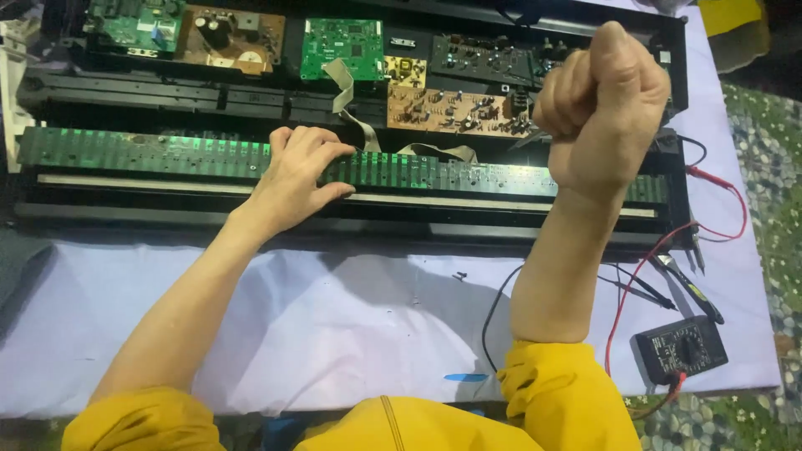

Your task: Testing and repairing the internal circuitry of an electronic keyboard using a multimeter.

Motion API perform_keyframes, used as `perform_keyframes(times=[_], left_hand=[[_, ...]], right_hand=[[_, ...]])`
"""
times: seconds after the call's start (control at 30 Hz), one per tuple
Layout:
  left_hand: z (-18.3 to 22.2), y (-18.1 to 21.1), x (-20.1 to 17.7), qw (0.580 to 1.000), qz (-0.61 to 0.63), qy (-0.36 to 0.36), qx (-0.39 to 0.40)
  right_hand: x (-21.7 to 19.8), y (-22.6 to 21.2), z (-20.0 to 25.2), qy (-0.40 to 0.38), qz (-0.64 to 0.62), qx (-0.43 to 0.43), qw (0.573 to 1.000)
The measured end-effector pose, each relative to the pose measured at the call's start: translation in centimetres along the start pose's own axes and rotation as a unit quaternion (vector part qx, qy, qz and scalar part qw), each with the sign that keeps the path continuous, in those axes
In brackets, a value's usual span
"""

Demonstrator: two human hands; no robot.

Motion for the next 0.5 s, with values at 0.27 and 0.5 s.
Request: perform_keyframes(times=[0.27, 0.5], left_hand=[[-3.1, 3.5, 0.8, 0.995, -0.077, 0.03, 0.049], [-4.6, 4.8, 4.4, 0.982, -0.157, 0.019, 0.099]], right_hand=[[0.0, 0.1, 0.2, 0.009, 0.007, 0.006, 1.0], [0.2, -0.3, 0.2, -0.011, 0.028, -0.006, 1.0]])
Point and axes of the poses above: each hand's wrist, its own z-axis away from the middle knuckle, its own x-axis out of the palm, y = z × x, the point moved 3 cm from there along -z, towards the middle knuckle, and after that the axes turned 7 degrees about y, right-handed, at the moved point
